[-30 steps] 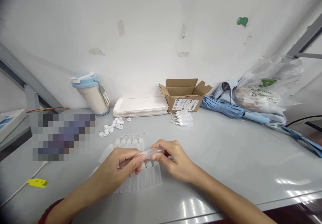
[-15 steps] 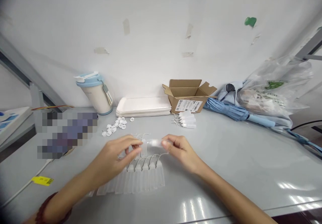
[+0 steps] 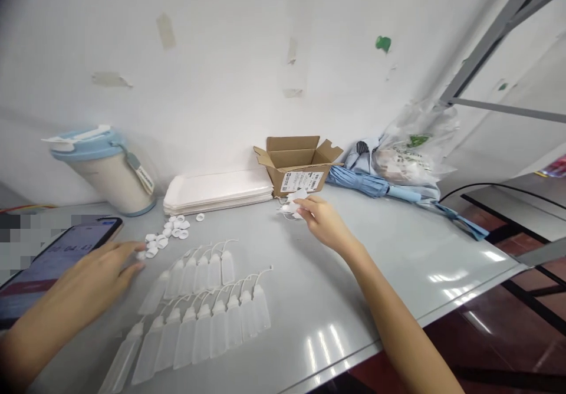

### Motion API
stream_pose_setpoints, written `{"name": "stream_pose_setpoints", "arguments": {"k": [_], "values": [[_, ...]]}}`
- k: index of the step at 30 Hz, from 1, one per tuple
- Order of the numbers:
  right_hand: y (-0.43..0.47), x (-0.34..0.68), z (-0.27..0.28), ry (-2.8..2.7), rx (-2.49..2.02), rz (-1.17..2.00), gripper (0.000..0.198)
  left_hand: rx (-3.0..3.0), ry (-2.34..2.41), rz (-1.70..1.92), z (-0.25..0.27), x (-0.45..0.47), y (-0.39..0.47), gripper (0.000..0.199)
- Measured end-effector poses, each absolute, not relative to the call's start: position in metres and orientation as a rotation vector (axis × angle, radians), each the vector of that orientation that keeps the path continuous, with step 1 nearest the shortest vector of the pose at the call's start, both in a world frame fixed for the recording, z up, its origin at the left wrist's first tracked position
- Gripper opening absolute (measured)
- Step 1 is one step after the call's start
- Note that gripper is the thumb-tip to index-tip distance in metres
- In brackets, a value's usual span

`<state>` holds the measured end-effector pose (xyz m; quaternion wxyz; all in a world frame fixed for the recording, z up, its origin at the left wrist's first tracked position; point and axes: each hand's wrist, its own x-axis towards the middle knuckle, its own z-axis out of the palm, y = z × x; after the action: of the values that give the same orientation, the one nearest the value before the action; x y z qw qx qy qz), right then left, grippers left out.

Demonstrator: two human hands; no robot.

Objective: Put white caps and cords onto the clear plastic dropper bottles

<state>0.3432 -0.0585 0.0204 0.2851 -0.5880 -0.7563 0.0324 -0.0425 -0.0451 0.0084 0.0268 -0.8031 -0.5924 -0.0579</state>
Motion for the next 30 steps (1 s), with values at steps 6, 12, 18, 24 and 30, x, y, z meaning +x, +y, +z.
{"name": "stream_pose_setpoints", "arguments": {"k": [6,12,18,24,30], "values": [[-0.058,0.36,0.025,-2.113,-1.768,0.298,0.02,-2.46,-1.801,-0.179,-0.003,-0.048,-0.038,0.032],[-0.061,0.356,0.025,-2.089,-2.194,0.163,0.018,-2.461,-2.001,-0.066,0.003,-0.042,-0.034,0.033],[-0.064,0.345,0.027,-2.094,-2.396,-0.09,0.02,-2.505,-2.21,-0.196,0.01,-0.043,-0.029,0.034],[-0.068,0.332,0.026,-2.125,-2.362,-0.091,0.012,-2.509,-2.314,-0.301,0.015,-0.045,-0.026,0.034],[-0.089,0.315,0.034,-2.288,-1.78,0.6,0.018,-2.502,-2.4,-0.386,0.021,-0.044,-0.028,0.032]]}}
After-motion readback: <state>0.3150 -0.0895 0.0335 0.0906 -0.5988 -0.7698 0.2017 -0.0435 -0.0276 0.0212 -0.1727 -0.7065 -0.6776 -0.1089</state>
